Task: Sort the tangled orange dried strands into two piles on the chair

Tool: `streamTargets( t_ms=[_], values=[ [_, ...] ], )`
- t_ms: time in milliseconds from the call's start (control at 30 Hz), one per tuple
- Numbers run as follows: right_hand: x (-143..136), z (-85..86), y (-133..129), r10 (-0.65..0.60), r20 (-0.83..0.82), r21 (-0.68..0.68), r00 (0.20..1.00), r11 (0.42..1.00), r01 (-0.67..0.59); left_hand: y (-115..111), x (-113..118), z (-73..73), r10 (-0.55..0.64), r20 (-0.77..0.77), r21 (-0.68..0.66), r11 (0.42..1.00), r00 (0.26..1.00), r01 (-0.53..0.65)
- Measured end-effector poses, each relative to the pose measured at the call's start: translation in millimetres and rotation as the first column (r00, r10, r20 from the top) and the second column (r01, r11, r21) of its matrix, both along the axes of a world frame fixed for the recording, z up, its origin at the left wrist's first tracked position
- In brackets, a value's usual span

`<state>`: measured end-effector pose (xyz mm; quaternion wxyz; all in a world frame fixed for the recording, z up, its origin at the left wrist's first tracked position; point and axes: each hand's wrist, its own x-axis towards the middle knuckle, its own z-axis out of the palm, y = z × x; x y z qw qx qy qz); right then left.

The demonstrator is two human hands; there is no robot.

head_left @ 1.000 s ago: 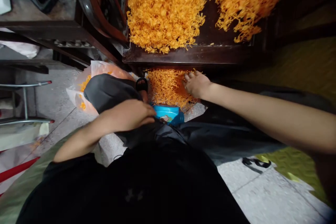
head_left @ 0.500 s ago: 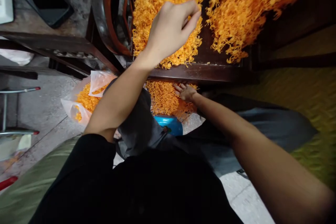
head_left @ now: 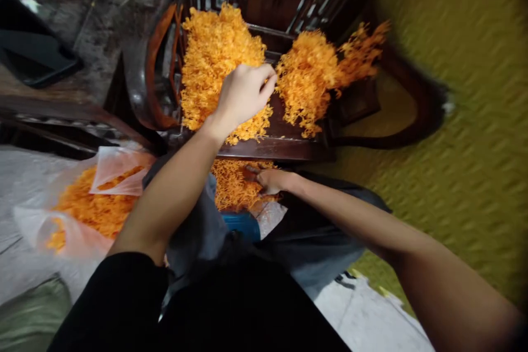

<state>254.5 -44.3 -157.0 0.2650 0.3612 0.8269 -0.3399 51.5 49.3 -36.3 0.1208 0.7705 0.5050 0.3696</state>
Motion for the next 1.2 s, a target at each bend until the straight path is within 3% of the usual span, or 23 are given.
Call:
streamTargets(
  t_ms=[100, 133, 167, 200, 233, 267, 333, 400, 567, 700, 767, 1000, 1100, 1200],
  values=[
    [25.2, 57.4, 47.2, 0.05, -0.112, -0.2, 0.992, 0.977, -0.072, 2.7, 14.8, -1.5, -0.003, 0.018, 0.007, 1.0, 1.0, 0.003],
    [38.3, 75.6, 70.5, -0.016, -0.131, -0.14, 0.991, 0.99, -0.003, 2.9, 21.5, -1.5, -0.004, 0.014, 0.006, 1.0, 1.0, 0.004],
    [53.4, 91.8, 95.5, -0.091, -0.14, 0.051, 0.986, 0.994, 0.098, 2.7, 28.6, -1.3, -0.01, 0.004, 0.006, 1.0, 1.0, 0.01],
    [70.0, 105.5, 120.8, -0.137, -0.123, 0.309, 0.983, 0.936, 0.169, 2.0, 36.1, -1.3, -0.023, -0.012, 0.004, 1.0, 1.0, 0.023],
    [87.4, 116.5, 144.6, -0.184, -0.072, 0.568, 0.98, 0.8, 0.192, 1.1, 43.7, -1.5, -0.042, -0.033, 0.002, 0.999, 0.999, 0.042],
    [104.6, 124.8, 165.8, -0.205, -0.012, 0.74, 0.979, 0.656, 0.147, 0.1, 51.3, -2.2, -0.066, -0.057, -0.002, 0.998, 0.996, 0.066],
    [135.5, 135.4, 197.0, -0.236, 0.024, 0.833, 0.971, 0.543, 0.111, -1.0, 67.0, -5.4, -0.123, -0.115, -0.015, 0.992, 0.986, 0.122],
    [156.9, 141.6, 212.9, -0.227, 0.062, 0.857, 0.972, 0.511, 0.064, 1.4, 84.7, -11.4, -0.181, -0.167, -0.05, 0.983, 0.969, 0.175],
    [162.9, 160.4, 216.1, -0.172, 0.29, 0.87, 0.942, 0.458, -0.184, 33.4, 146.8, -29.9, -0.219, -0.168, -0.146, 0.97, 0.961, 0.195],
    [145.5, 180.4, 207.8, -0.187, 0.303, 0.848, 0.934, 0.5, -0.175, 76.5, 195.9, -38.2, -0.049, -0.108, -0.15, 0.988, 0.993, 0.033],
    [137.6, 184.6, 199.1, -0.205, 0.298, 0.852, 0.932, 0.499, -0.162, 93.6, 209.0, -42.7, -0.045, -0.079, -0.201, 0.979, 0.996, 0.028],
    [127.3, 170.8, 156.3, -0.263, 0.217, 0.909, 0.94, 0.404, -0.097, 112.4, 207.2, -65.1, -0.084, -0.02, -0.247, 0.966, 0.996, 0.076],
    [127.6, 172.7, 143.9, -0.273, 0.177, 0.935, 0.945, 0.346, -0.076, 119.2, 206.6, -71.9, -0.069, -0.002, -0.273, 0.96, 0.998, 0.066],
    [127.3, 178.3, 135.8, -0.322, 0.145, 0.941, 0.935, 0.338, -0.03, 127.4, 208.0, -79.3, -0.059, -0.001, -0.311, 0.949, 0.998, 0.056]
  ],
)
